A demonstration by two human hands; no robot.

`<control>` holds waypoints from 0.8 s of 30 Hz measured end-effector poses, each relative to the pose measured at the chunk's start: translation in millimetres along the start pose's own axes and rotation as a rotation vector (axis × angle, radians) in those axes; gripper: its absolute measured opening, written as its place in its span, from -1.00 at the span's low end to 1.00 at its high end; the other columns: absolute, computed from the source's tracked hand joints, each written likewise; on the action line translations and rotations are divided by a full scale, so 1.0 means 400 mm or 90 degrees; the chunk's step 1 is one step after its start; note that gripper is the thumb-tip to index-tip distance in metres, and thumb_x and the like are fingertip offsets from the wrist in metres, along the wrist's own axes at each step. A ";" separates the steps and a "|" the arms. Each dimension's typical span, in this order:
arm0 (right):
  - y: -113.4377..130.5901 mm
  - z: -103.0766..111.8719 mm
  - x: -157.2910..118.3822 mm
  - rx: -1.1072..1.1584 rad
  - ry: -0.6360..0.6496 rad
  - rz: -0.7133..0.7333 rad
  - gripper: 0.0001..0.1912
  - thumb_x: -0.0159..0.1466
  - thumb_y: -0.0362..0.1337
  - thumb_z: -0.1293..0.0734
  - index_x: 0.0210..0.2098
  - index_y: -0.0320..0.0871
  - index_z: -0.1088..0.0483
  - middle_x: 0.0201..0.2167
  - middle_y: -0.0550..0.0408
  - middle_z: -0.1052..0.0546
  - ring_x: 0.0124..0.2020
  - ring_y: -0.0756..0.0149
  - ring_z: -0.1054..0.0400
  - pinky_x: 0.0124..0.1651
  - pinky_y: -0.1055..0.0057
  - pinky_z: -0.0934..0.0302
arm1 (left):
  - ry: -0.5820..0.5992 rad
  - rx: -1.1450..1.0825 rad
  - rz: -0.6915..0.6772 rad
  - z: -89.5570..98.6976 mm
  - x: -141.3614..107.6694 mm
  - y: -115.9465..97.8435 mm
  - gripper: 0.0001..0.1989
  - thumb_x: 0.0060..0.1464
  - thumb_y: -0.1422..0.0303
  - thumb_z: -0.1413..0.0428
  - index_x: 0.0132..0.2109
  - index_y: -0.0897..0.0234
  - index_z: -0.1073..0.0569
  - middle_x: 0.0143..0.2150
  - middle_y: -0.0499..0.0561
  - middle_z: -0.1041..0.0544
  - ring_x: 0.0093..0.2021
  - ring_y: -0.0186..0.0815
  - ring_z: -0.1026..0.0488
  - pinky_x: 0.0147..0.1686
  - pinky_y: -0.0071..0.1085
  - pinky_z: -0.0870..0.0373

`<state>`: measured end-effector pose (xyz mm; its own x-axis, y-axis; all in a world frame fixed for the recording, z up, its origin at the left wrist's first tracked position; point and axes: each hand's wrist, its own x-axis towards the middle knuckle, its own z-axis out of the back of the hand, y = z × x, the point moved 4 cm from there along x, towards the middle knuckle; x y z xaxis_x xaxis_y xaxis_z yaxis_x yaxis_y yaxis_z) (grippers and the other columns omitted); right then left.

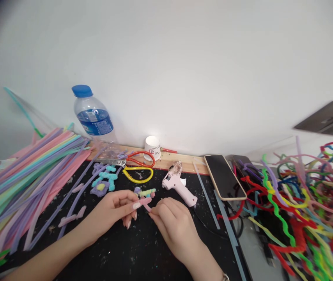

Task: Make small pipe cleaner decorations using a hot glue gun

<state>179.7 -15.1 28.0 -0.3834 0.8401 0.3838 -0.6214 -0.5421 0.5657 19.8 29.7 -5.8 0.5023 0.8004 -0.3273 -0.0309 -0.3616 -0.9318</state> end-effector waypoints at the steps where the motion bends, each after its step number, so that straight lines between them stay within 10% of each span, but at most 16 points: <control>1: -0.001 -0.001 0.000 0.003 0.001 -0.004 -0.90 0.28 -0.45 -0.22 -0.34 -0.19 -0.33 -0.42 0.04 -0.42 -0.39 0.33 -0.29 -0.34 0.40 -0.20 | 0.001 0.000 0.001 0.001 0.001 0.002 -0.80 0.03 0.28 -0.15 -0.33 0.38 -0.42 -0.54 -0.07 -0.48 -0.64 -0.47 -0.35 -0.58 -0.54 -0.28; 24: -0.017 -0.013 -0.004 0.017 0.009 -0.055 -0.88 0.29 -0.39 -0.22 -0.38 -0.17 -0.33 -0.47 0.08 -0.42 -0.43 0.35 -0.30 -0.37 0.43 -0.19 | -0.011 0.022 -0.011 -0.003 -0.002 -0.004 -0.79 0.04 0.27 -0.12 -0.35 0.37 -0.43 -0.54 -0.05 -0.48 -0.63 -0.44 -0.37 -0.56 -0.52 -0.32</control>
<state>181.1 -12.6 19.8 -0.3389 0.8835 0.3233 -0.6343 -0.4684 0.6151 20.6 29.2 -3.8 0.4877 0.8145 -0.3142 -0.0522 -0.3320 -0.9418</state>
